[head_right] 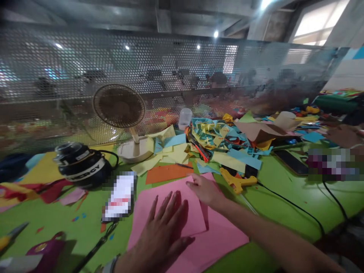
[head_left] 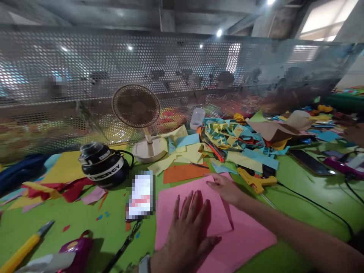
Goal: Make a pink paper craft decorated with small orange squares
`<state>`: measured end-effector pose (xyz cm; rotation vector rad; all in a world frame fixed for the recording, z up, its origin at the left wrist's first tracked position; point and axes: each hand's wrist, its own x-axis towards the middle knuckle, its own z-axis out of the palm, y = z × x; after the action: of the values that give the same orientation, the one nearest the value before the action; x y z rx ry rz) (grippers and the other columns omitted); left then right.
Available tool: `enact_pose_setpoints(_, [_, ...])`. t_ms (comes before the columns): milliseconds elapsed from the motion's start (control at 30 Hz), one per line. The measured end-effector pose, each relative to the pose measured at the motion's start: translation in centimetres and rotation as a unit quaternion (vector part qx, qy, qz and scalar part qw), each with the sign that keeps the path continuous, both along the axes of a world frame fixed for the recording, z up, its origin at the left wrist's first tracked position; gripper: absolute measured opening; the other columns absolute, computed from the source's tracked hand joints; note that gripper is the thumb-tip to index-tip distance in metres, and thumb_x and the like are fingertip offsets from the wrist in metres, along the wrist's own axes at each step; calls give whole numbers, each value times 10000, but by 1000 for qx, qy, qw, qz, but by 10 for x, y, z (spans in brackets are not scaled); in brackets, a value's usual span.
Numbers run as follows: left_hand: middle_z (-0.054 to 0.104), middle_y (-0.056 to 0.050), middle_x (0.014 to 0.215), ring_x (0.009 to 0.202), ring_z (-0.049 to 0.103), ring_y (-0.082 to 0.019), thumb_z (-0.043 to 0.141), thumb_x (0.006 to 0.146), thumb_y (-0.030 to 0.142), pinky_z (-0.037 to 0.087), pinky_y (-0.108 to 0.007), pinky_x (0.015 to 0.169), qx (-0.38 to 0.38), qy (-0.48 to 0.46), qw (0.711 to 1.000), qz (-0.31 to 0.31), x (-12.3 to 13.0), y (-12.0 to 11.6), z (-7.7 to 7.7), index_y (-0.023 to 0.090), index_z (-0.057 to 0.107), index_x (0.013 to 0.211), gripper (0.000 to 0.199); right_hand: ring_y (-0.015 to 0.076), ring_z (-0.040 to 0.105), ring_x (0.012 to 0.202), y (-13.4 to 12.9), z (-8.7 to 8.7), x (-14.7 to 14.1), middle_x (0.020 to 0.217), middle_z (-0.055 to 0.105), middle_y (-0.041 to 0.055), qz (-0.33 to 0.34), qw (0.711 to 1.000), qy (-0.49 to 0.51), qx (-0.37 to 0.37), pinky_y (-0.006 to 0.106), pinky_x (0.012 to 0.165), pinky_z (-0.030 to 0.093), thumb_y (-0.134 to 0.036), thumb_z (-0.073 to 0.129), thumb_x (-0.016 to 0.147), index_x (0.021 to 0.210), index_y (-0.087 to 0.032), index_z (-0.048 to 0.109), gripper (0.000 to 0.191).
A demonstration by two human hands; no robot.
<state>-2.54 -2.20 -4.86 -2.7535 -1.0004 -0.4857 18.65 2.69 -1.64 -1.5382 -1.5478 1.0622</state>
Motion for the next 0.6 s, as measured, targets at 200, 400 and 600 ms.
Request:
enact_pose_setpoints(200, [398,-145,1512,1393,330,-354,355,852,748,136,-538,1125,49,-2,999,5,-7,9,-11,212,335,1490,834,204,678,835,50,16,0,877,725,43,7,994,-96,53,310,744,520,-328,514,902,1162,-174,630,324])
enact_pose_setpoints(400, [397,-141,1509,1389,350,-336,314,843,772,204,-523,1099,17,4,1000,4,-9,14,-17,232,307,1501,851,291,567,1151,101,35,34,1156,655,151,-109,954,-264,92,378,969,402,-200,606,847,1176,-153,595,332])
enact_pose_setpoints(600, [341,-101,1549,1422,292,-321,335,855,753,212,-530,1127,-21,0,1000,10,-10,12,-16,256,267,1512,827,331,588,1123,115,35,38,1117,667,202,-134,929,-340,65,391,941,414,-60,601,793,1083,-108,631,295])
